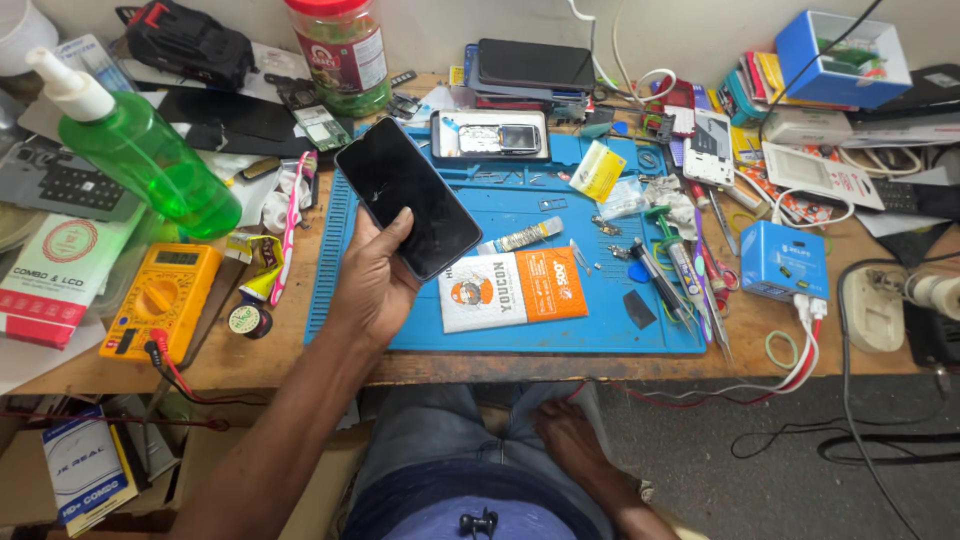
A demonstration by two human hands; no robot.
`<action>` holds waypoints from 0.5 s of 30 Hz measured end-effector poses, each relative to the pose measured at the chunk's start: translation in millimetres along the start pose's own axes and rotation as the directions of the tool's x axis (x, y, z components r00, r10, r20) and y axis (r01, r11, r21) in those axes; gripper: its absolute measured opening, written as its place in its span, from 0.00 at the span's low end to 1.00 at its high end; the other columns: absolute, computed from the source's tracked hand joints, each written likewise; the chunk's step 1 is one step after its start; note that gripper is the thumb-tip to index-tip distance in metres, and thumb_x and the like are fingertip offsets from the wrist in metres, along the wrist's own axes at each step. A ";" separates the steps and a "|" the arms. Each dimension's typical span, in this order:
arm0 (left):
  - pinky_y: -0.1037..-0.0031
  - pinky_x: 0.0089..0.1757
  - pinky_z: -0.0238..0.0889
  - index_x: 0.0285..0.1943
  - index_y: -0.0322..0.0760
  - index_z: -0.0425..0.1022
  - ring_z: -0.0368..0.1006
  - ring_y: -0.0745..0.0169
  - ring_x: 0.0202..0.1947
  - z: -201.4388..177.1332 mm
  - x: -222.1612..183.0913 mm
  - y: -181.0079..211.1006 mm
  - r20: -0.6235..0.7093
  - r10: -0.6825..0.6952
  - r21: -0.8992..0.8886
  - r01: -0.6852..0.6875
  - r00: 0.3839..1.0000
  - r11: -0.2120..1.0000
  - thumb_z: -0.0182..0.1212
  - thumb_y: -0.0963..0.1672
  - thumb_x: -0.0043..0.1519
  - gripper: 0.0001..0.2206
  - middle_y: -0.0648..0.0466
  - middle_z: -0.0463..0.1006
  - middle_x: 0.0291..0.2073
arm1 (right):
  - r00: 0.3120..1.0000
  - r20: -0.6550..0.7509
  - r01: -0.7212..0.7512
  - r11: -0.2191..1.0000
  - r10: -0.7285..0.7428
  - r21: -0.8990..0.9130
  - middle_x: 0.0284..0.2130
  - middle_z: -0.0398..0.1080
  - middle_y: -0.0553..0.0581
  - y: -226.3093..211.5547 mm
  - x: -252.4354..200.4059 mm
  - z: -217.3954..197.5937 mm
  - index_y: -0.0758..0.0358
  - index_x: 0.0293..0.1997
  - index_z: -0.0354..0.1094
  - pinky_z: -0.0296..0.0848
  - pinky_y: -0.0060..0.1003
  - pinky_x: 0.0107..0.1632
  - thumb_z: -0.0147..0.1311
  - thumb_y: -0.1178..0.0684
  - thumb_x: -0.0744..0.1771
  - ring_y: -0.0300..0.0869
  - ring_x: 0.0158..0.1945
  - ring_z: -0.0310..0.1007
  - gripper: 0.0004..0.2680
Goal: The person repairs a disassembled smartphone by connecting internal components, attaching a back cover, and testing the device with a charging cable. They then handle a second white smartphone, applying a small amount of adhesive to its interior.
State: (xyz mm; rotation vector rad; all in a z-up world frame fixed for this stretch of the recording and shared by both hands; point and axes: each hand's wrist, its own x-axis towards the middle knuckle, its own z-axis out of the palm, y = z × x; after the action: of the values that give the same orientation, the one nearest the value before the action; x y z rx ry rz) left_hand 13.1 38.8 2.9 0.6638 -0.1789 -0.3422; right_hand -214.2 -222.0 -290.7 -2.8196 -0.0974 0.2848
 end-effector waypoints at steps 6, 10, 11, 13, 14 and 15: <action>0.68 0.54 0.72 0.75 0.45 0.54 0.74 0.66 0.55 15.2 7.8 -4.1 -0.019 0.036 -0.031 -0.036 0.999 0.999 0.54 0.39 0.68 0.26 0.57 0.72 0.58 | 0.973 0.153 -0.166 0.985 0.171 -0.041 0.52 0.70 0.59 3.6 41.7 1.1 0.60 0.50 0.72 0.64 0.51 0.62 0.60 0.47 0.64 0.52 0.61 0.66 0.13; 0.72 0.51 0.75 0.73 0.44 0.55 0.74 0.68 0.54 18.4 6.5 0.0 -0.046 0.056 0.004 -0.056 0.997 0.998 0.57 0.40 0.67 0.25 0.57 0.72 0.57 | 0.984 0.112 -0.119 0.982 0.136 -0.144 0.50 0.71 0.62 -5.6 57.8 -2.1 0.63 0.46 0.73 0.59 0.53 0.65 0.64 0.45 0.62 0.55 0.62 0.62 0.15; 0.74 0.48 0.76 0.73 0.46 0.55 0.75 0.69 0.52 18.5 4.5 2.0 -0.084 0.039 0.043 -0.036 0.996 0.998 0.58 0.41 0.66 0.25 0.57 0.72 0.56 | 0.988 0.129 -0.068 0.986 0.088 -0.154 0.48 0.72 0.62 -9.0 59.9 -7.3 0.63 0.43 0.75 0.61 0.53 0.64 0.63 0.46 0.63 0.54 0.60 0.65 0.12; 0.75 0.43 0.77 0.70 0.48 0.57 0.77 0.69 0.48 17.2 3.3 4.9 -0.120 0.008 0.097 0.004 0.993 0.995 0.59 0.43 0.64 0.24 0.57 0.74 0.53 | 0.985 0.171 0.036 0.985 -0.007 -0.167 0.42 0.75 0.62 -23.8 57.6 -21.8 0.62 0.37 0.78 0.65 0.53 0.62 0.62 0.47 0.64 0.53 0.56 0.70 0.09; 0.74 0.39 0.78 0.67 0.47 0.59 0.78 0.68 0.45 16.1 4.3 4.7 -0.118 -0.008 0.113 0.022 0.993 0.993 0.60 0.44 0.63 0.23 0.56 0.75 0.51 | 0.987 0.159 0.030 1.000 -0.030 0.006 0.39 0.76 0.61 -33.9 50.7 -33.1 0.62 0.39 0.78 0.68 0.52 0.55 0.61 0.49 0.65 0.52 0.51 0.73 0.08; 0.74 0.36 0.79 0.65 0.46 0.60 0.80 0.67 0.42 14.4 6.1 5.2 -0.122 -0.020 0.131 0.036 0.992 0.991 0.61 0.44 0.62 0.22 0.56 0.76 0.48 | 0.987 0.147 0.030 0.983 -0.057 0.181 0.37 0.77 0.61 -45.2 39.1 -48.5 0.61 0.42 0.78 0.71 0.50 0.49 0.59 0.50 0.66 0.51 0.46 0.75 0.07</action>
State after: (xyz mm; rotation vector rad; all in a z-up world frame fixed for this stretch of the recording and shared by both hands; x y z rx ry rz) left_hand 16.2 32.2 17.7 0.8173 -0.0780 -0.3177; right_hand -167.6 -189.5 -238.8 -2.6115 -0.1590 0.4733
